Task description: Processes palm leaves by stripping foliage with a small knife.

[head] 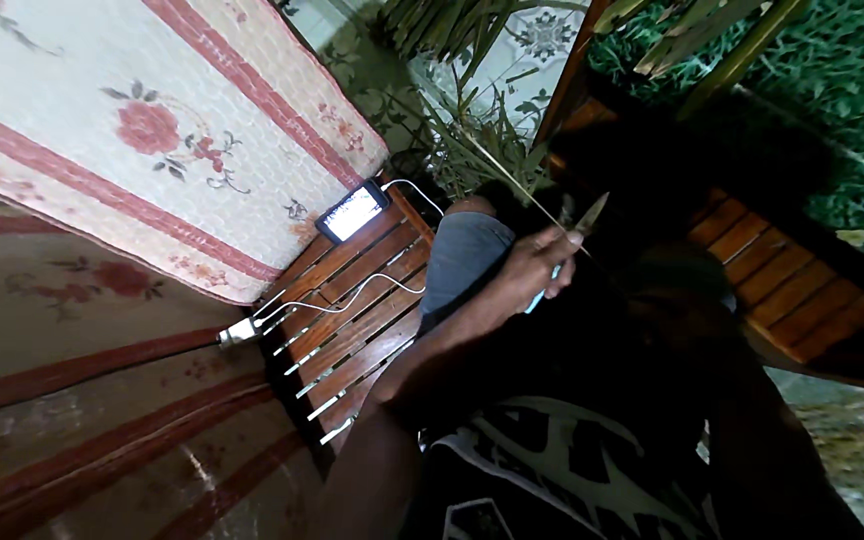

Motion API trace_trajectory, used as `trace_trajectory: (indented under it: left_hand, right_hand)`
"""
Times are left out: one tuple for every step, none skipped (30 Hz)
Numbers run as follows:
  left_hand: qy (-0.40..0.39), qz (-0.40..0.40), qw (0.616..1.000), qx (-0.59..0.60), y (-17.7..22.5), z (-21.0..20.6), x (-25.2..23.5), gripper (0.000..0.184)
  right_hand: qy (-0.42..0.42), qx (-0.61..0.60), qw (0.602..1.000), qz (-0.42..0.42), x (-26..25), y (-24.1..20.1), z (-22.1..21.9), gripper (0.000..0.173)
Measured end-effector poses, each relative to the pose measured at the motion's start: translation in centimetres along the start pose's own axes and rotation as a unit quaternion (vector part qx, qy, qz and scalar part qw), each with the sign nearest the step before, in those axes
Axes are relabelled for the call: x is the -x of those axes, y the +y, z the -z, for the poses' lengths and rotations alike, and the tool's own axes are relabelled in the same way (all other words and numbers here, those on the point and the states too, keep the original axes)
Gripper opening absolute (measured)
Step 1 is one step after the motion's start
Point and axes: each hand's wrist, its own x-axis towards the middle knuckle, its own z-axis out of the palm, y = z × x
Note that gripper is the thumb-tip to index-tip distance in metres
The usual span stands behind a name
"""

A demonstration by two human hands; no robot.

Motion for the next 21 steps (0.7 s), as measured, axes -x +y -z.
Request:
trace_trajectory:
  left_hand:
    - [-0.004,-0.002,1.000,-0.004,-0.1,0.1,0.0,0.026]
    - [-0.023,0.001,0.999,-0.025,-0.4,-0.1,0.1,0.024]
    - [-0.048,0.009,0.997,-0.059,-0.7,-0.6,0.5,0.023]
    - [-0.075,0.018,0.992,-0.098,-0.8,-1.3,1.1,0.023]
    - [-0.097,0.026,0.987,-0.123,-0.9,-1.9,1.5,0.023]
    - [-0.109,0.030,0.985,-0.127,-0.8,-2.2,1.7,0.023]
    - [-0.106,0.031,0.988,-0.108,-0.7,-2.0,1.7,0.022]
    - [-0.090,0.032,0.993,-0.075,-0.5,-1.5,1.4,0.022]
    - [-0.063,0.028,0.997,-0.033,-0.2,-0.8,1.0,0.023]
    - [-0.039,0.022,0.999,-0.001,0.2,-0.1,0.7,0.026]
    - [-0.025,0.013,0.999,0.020,0.4,0.5,0.4,0.031]
    - [-0.026,0.010,0.999,0.024,0.5,0.7,0.3,0.033]
    - [-0.036,0.014,0.999,0.018,0.4,0.6,0.4,0.033]
    - [-0.055,0.025,0.998,-0.001,0.1,0.4,0.6,0.028]
    - [-0.077,0.038,0.996,-0.027,-0.1,0.1,0.9,0.023]
    - [-0.093,0.045,0.994,-0.047,-0.1,-0.1,1.1,0.022]
    - [-0.092,0.044,0.993,-0.054,-0.1,0.0,1.2,0.023]
    - [-0.075,0.037,0.995,-0.046,0.1,0.3,1.2,0.025]
    - [-0.054,0.026,0.998,-0.026,0.4,0.9,1.1,0.032]
    - [-0.039,0.014,0.999,-0.010,0.6,1.5,0.9,0.037]
    - [-0.036,0.005,0.999,0.002,0.6,2.0,0.7,0.039]
  right_hand:
    - [0.003,-0.002,1.000,0.005,0.1,0.2,-0.1,0.033]
    - [0.002,-0.007,1.000,0.004,0.2,0.0,-0.2,0.034]
    - [0.003,-0.013,1.000,-0.001,0.3,-0.5,-0.3,0.035]
    - [0.007,-0.021,1.000,-0.007,0.3,-1.1,-0.4,0.033]
    - [0.016,-0.027,0.999,-0.010,0.4,-1.4,-0.6,0.032]
    - [0.021,-0.032,0.999,-0.014,0.4,-1.6,-0.6,0.030]
    - [0.020,-0.031,0.999,-0.011,0.4,-1.6,-0.5,0.029]
    - [0.012,-0.027,1.000,-0.001,0.4,-1.4,-0.2,0.028]
    - [0.006,-0.023,1.000,0.012,0.4,-0.8,-0.1,0.029]
    - [0.003,-0.026,0.999,0.022,0.4,-0.2,-0.1,0.030]
    - [0.002,-0.038,0.999,0.026,0.4,0.3,-0.2,0.030]
    - [0.003,-0.045,0.999,0.027,0.3,0.5,-0.3,0.029]
    - [0.004,-0.047,0.999,0.013,0.3,0.0,-0.5,0.028]
    - [0.007,-0.048,0.999,-0.004,0.2,-0.7,-0.7,0.027]
    - [0.009,-0.050,0.999,-0.013,0.1,-1.3,-0.9,0.026]
    - [0.015,-0.054,0.998,-0.016,-0.1,-1.8,-1.0,0.025]
    - [0.011,-0.060,0.998,-0.016,-0.2,-2.2,-1.0,0.024]
    - [0.000,-0.063,0.998,-0.013,-0.4,-2.5,-0.9,0.023]
    - [-0.010,-0.065,0.998,-0.006,-0.6,-2.2,-1.0,0.024]
    - [-0.015,-0.067,0.998,0.003,-0.8,-1.9,-1.0,0.024]
    - [-0.015,-0.071,0.997,0.011,-0.9,-1.7,-1.2,0.024]
